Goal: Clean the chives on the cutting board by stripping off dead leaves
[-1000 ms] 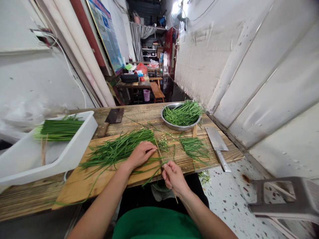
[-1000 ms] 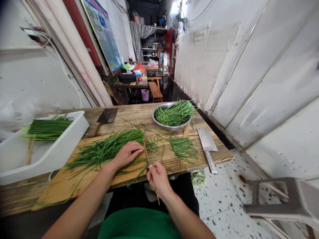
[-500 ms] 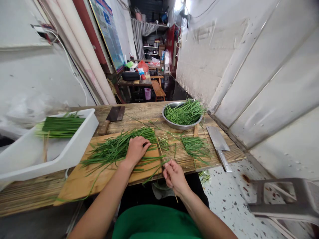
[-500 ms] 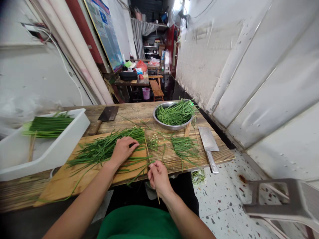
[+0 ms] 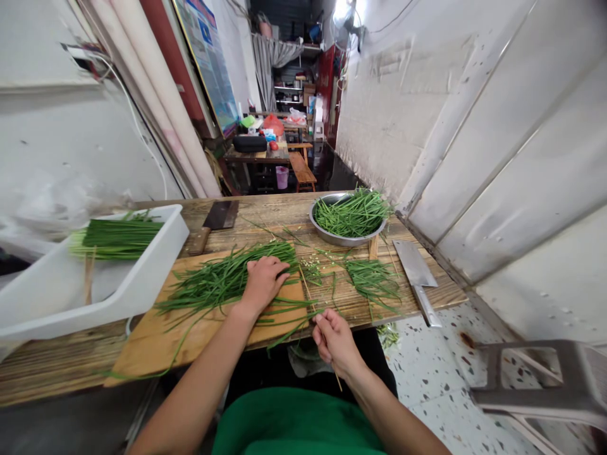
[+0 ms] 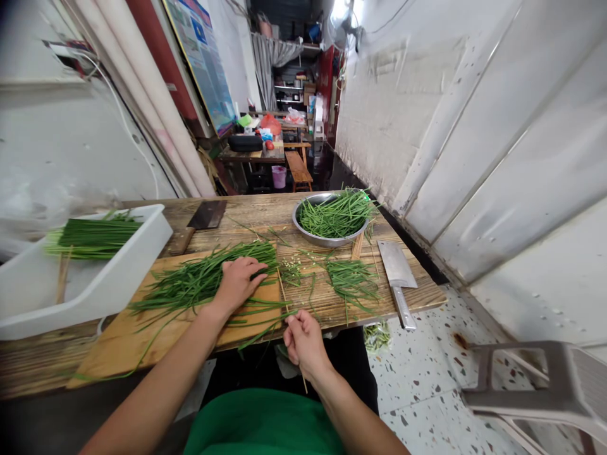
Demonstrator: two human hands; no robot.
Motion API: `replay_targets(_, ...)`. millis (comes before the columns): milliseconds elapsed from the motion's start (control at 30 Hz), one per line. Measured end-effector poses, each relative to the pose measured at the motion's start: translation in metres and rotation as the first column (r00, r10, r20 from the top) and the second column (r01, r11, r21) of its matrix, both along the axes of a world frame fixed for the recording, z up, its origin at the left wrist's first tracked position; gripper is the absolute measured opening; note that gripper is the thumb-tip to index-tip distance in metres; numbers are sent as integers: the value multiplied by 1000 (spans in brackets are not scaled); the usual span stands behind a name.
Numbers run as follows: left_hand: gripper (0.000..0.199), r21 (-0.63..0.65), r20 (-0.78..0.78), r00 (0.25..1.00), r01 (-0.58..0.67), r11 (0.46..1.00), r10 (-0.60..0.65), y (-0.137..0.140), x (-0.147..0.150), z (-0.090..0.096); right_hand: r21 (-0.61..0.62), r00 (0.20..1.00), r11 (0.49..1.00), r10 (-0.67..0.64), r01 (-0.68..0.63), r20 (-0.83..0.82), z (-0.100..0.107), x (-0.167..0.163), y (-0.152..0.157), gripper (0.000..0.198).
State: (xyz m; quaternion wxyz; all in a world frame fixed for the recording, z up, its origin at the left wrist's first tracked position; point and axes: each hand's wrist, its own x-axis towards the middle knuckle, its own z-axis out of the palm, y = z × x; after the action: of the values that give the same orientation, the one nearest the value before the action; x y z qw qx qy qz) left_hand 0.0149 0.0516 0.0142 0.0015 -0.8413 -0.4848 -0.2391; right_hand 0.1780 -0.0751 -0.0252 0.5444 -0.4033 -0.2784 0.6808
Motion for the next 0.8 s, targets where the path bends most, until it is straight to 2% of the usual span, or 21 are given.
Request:
replay_targets(133, 15, -25, -63, 997, 31, 999, -33, -2, -3, 3, -1, 1000, 1000, -2, 2, 0, -2, 2, -1, 32)
replay_targets(300, 15, -36, -104, 995, -14, 999, 10, -4, -8, 3, -10, 1000, 1000, 2, -2, 19, -2, 6, -1, 31)
replay_targets(500, 22, 16, -231, 972, -34, 999, 37, -11, -3, 14, -28, 999, 999, 18, -17, 33, -1, 6, 0, 33)
replay_targets(633, 22, -20, -107, 994, -32, 999, 30, -10, -4, 18, -26, 999, 999, 41, -40, 30, -2, 5, 0, 33)
replay_targets(800, 26, -137, 121, 993, 6, 991, 11, -2, -5, 5, -7, 998, 999, 51, -51, 32, -3, 4, 1, 31)
